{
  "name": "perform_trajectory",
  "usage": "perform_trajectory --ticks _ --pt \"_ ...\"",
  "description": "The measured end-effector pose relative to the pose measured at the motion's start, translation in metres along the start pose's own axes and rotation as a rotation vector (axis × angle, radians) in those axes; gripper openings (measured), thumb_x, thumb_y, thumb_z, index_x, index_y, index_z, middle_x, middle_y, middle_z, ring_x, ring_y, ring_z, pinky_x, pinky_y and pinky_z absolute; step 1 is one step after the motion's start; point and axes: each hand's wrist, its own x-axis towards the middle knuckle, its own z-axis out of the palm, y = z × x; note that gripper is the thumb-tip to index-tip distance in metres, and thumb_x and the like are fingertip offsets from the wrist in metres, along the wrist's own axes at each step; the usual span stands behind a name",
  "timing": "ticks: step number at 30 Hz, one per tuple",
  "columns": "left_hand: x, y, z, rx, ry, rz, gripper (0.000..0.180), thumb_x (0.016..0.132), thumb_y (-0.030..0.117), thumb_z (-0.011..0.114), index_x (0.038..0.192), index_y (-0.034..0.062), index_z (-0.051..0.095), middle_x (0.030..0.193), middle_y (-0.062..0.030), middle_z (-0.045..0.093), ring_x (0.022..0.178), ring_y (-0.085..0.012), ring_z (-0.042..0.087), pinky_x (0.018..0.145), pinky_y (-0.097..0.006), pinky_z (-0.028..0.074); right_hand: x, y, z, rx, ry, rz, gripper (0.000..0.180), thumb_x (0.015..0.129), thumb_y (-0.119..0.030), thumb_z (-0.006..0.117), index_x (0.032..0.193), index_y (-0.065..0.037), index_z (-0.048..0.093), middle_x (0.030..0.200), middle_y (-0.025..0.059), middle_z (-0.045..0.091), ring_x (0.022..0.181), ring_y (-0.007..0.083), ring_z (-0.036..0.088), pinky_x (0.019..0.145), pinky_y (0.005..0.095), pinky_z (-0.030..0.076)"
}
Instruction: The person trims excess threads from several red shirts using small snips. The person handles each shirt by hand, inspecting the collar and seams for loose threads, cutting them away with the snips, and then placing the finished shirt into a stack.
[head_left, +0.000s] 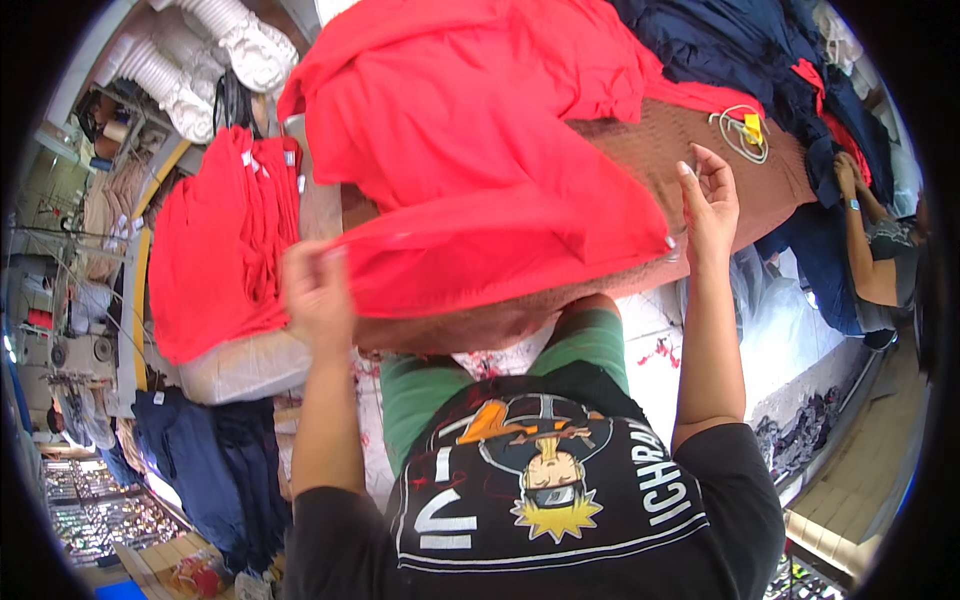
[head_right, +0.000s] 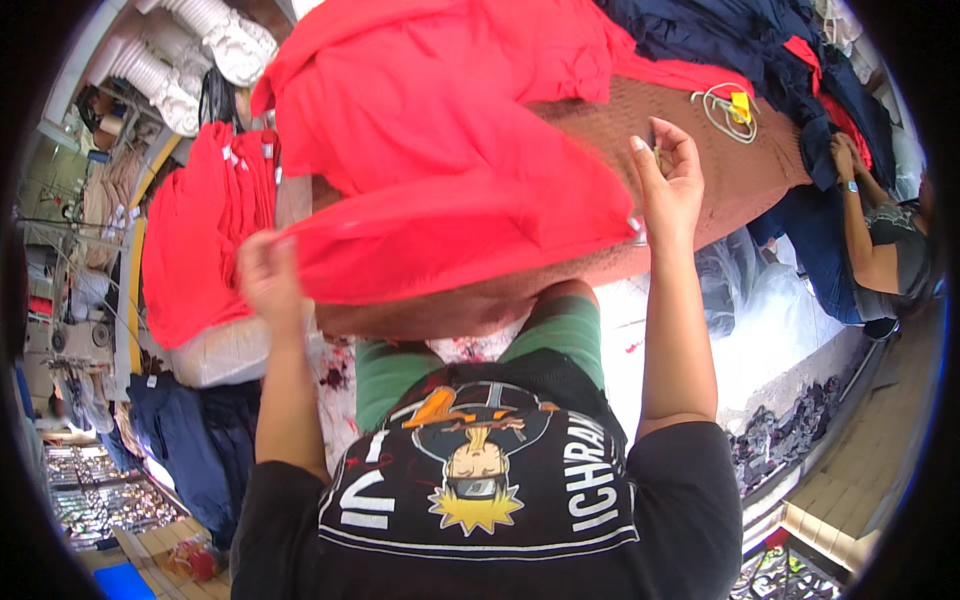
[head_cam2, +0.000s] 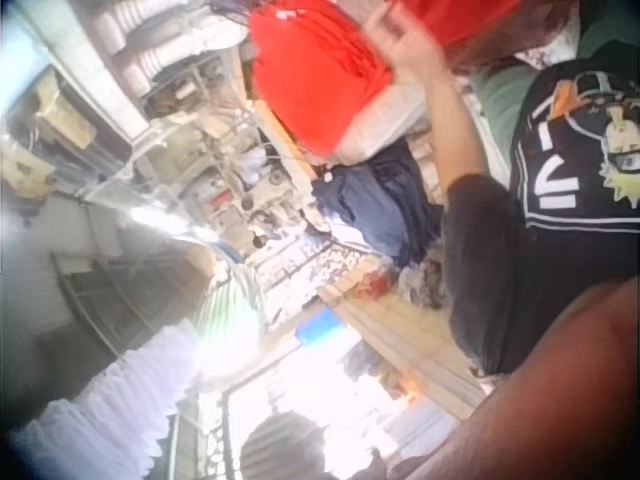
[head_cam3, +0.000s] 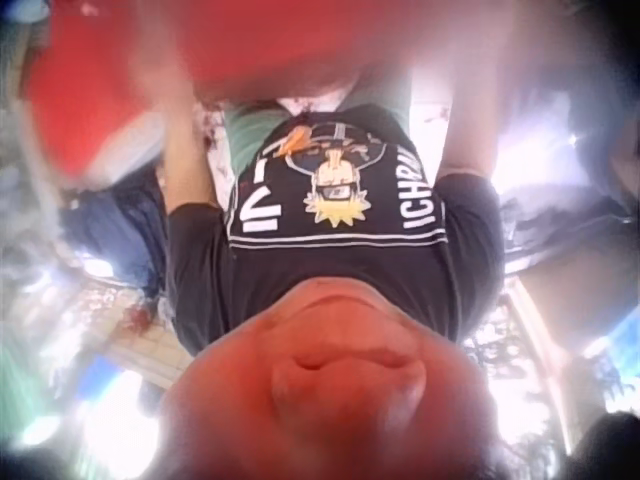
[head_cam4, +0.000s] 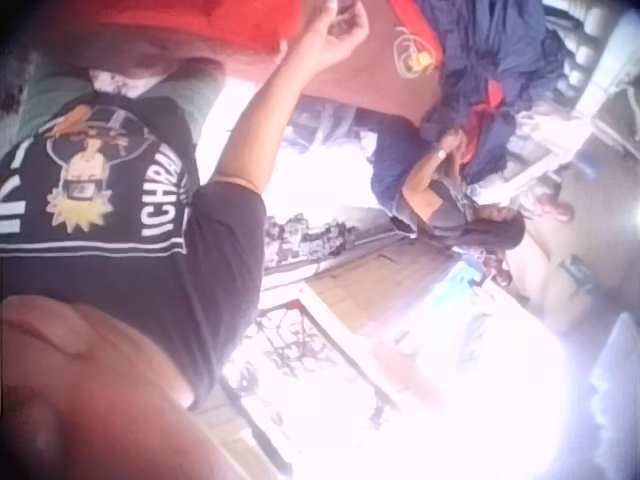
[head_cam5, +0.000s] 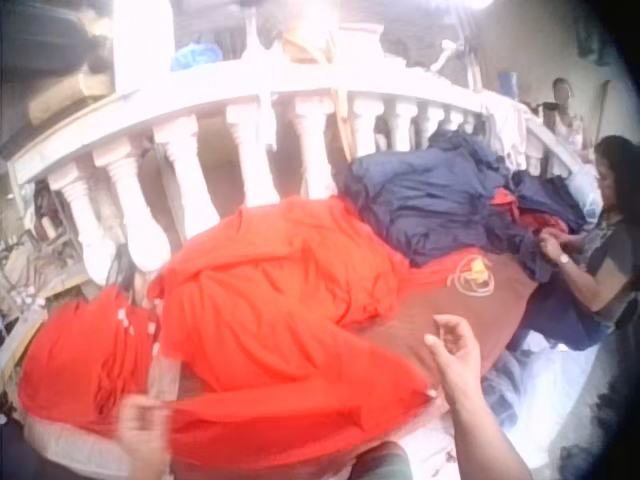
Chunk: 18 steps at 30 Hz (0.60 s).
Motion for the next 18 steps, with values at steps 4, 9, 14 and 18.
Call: perform_trajectory --ticks 4,9,14,18 --pt "0.075 -0.022 -0.140 0.085 0.655 -0.164 0.023 0.092 0.015 0.060 0.110 0.0005 0.058 0.109 -0.0073 0.059 0.099 -0.0175 0.055 0.089 -0.029 0.044 0.030 0.007 0.017 0.032 -0.082 0.015 0.020 0.091 -0.012 0.063 0.110 -0.006 0.063 0.072 -0.0089 0.049 0.054 -0.0007 0.037 0.048 0.0184 0.027" --pt "0.076 -0.042 -0.172 0.260 0.703 -0.302 0.047 0.093 0.025 0.058 0.132 0.0006 0.046 0.136 -0.0141 0.046 0.124 -0.0246 0.043 0.104 -0.038 0.034 0.079 0.020 0.083 -0.475 -0.309 -0.306 0.020 0.091 -0.018 0.062 0.106 -0.004 0.067 0.091 0.0059 0.067 0.082 0.0148 0.062 0.074 0.0285 0.048" --pt "-0.025 -0.007 -0.037 0.412 -0.153 -0.025 0.061 0.085 0.031 0.068 0.133 0.0009 0.045 0.142 -0.0165 0.036 0.133 -0.0299 0.034 0.109 -0.043 0.028 0.136 0.035 0.139 -0.555 -0.278 -0.268 0.035 0.084 -0.032 0.070 0.110 -0.009 0.068 0.113 0.0122 0.066 0.109 0.0253 0.060 0.096 0.0344 0.043" --pt "-0.062 0.019 0.014 0.584 -0.644 -0.017 0.070 0.071 0.034 0.078 0.129 0.0070 0.049 0.134 -0.0144 0.042 0.127 -0.0354 0.037 0.106 -0.049 0.027 0.157 0.048 0.169 -0.703 -0.283 -0.423 0.047 0.078 -0.042 0.074 0.109 -0.008 0.068 0.112 0.0144 0.065 0.111 0.0259 0.059 0.097 0.0354 0.043"
